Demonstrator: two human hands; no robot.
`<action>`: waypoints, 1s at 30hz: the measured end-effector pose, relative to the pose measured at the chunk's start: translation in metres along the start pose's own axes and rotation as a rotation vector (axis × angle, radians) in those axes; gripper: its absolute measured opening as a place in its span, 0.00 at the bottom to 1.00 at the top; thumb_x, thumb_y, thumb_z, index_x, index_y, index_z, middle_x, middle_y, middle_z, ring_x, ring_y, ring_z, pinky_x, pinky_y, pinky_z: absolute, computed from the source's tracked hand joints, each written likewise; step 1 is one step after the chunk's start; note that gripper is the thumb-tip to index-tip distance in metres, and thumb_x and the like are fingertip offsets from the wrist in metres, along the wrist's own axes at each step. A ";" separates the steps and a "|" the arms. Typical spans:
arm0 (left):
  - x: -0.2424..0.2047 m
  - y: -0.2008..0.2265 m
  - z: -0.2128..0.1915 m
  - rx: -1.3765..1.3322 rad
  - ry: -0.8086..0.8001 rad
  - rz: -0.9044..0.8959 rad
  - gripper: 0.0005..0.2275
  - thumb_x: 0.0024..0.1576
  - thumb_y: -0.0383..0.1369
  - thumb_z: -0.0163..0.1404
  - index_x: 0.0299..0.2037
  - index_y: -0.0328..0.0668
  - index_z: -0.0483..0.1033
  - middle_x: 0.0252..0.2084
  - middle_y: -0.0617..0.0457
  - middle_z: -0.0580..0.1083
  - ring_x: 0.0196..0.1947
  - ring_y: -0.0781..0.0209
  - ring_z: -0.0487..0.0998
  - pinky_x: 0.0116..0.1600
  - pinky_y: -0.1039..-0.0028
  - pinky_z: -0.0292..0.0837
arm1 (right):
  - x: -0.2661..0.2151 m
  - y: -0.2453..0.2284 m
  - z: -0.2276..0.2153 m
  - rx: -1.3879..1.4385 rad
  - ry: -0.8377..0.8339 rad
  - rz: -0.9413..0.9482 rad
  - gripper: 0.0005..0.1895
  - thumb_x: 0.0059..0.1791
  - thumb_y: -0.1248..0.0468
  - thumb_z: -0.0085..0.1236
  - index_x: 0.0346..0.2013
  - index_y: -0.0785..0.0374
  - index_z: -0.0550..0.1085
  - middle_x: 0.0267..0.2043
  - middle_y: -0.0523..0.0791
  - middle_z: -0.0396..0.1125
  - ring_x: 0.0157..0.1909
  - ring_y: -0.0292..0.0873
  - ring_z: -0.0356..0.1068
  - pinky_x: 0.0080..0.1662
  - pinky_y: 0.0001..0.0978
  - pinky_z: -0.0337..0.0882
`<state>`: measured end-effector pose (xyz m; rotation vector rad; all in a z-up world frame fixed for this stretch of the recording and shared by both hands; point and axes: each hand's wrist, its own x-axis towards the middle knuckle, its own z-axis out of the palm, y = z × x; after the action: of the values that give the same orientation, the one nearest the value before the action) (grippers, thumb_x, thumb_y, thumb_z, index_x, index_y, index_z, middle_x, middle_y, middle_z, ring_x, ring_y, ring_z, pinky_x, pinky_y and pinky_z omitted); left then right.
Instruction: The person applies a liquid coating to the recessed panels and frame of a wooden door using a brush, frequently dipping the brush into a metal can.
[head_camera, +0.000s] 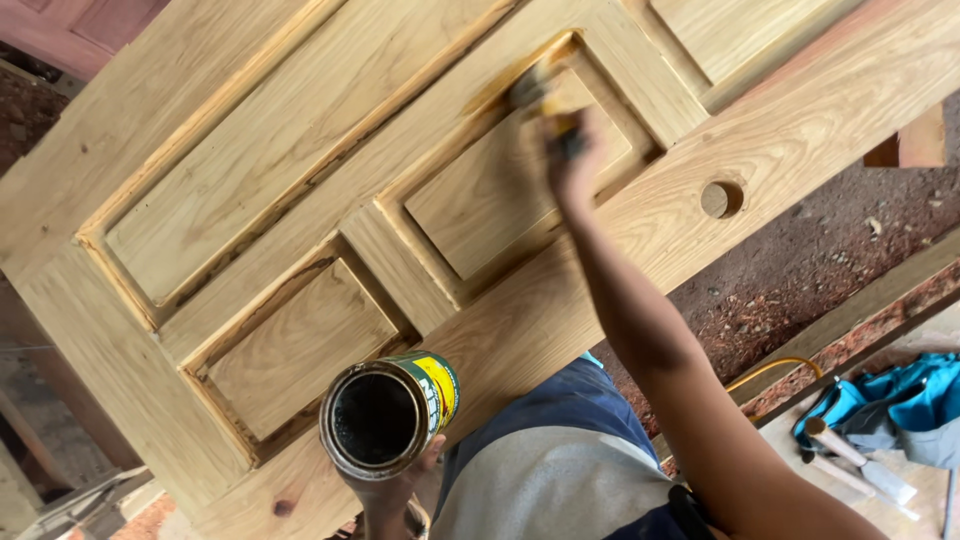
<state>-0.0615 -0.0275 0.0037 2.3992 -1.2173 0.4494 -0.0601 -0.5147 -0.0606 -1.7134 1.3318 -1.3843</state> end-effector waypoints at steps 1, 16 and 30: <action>0.002 0.000 0.000 -0.048 -0.001 -0.054 0.59 0.40 0.63 0.61 0.74 0.32 0.45 0.69 0.29 0.61 0.70 0.34 0.65 0.73 0.51 0.65 | -0.022 -0.010 0.005 0.115 -0.180 -0.027 0.14 0.47 0.61 0.72 0.31 0.56 0.70 0.32 0.42 0.71 0.30 0.37 0.70 0.29 0.30 0.69; 0.044 0.025 0.022 -0.506 -0.031 -0.281 0.57 0.31 0.48 0.71 0.71 0.31 0.53 0.68 0.35 0.66 0.68 0.44 0.69 0.73 0.61 0.64 | -0.034 -0.067 -0.036 0.414 -0.525 0.153 0.09 0.49 0.65 0.68 0.36 0.59 0.73 0.34 0.44 0.74 0.34 0.36 0.74 0.36 0.25 0.75; 0.110 0.076 0.037 -1.130 0.080 -0.171 0.49 0.37 0.37 0.75 0.69 0.38 0.57 0.67 0.42 0.65 0.69 0.45 0.69 0.74 0.60 0.64 | -0.024 -0.271 -0.167 0.138 -1.404 -0.496 0.12 0.44 0.72 0.70 0.40 0.67 0.77 0.41 0.48 0.77 0.42 0.41 0.79 0.48 0.27 0.81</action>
<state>-0.0576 -0.1620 0.0381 1.4530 -0.8499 -0.1852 -0.1227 -0.3716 0.2182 -2.2110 0.0223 -0.1614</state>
